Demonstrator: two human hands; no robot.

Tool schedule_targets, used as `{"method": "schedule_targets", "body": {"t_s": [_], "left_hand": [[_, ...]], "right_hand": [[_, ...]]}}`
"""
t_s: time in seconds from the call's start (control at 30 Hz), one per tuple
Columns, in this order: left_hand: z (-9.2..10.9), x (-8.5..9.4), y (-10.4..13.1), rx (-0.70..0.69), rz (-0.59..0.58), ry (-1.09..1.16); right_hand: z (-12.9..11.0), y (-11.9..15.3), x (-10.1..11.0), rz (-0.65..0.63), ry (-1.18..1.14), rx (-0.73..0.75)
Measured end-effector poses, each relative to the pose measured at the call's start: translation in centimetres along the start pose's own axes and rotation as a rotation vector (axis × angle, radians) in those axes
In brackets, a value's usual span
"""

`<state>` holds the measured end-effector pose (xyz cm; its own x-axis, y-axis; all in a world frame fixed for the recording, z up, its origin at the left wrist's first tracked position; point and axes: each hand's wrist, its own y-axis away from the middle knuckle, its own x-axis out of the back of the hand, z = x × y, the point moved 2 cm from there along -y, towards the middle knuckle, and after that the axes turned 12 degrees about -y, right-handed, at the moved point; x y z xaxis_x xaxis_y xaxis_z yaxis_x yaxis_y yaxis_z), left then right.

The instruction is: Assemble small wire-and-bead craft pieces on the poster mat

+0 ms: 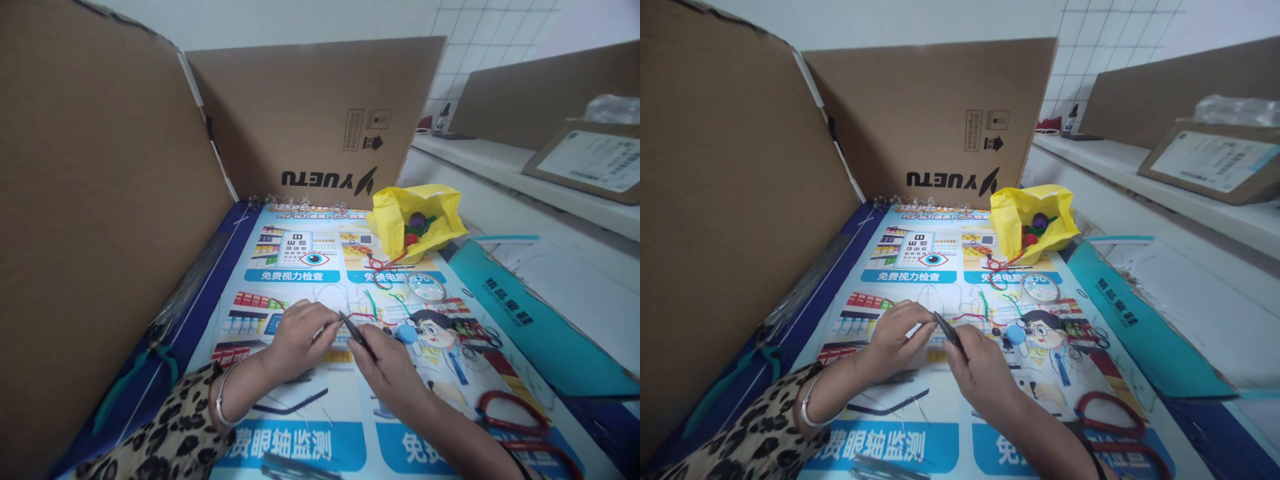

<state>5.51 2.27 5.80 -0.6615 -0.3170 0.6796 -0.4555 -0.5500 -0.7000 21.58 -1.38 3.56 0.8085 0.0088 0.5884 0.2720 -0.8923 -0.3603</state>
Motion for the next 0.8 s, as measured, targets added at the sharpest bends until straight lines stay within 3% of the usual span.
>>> {"method": "schedule_targets", "body": {"t_s": [0.23, 0.4, 0.57, 0.8], "left_hand": [[0.0, 0.3, -0.3, 0.051, -0.053, 0.135], [0.0, 0.5, -0.7, 0.213, -0.173, 0.331], [-0.2, 0.2, -0.5, 0.451, -0.311, 0.676], [-0.3, -1.4, 0.4, 0.699, -0.378, 1.194]], "right_hand": [[0.1, -0.2, 0.4, -0.027, -0.014, 0.009], [0.1, -0.2, 0.5, -0.012, 0.013, 0.042], [0.0, -0.2, 0.7, 0.010, 0.052, 0.057], [0.1, -0.2, 0.7, 0.032, 0.118, 0.114]]}}
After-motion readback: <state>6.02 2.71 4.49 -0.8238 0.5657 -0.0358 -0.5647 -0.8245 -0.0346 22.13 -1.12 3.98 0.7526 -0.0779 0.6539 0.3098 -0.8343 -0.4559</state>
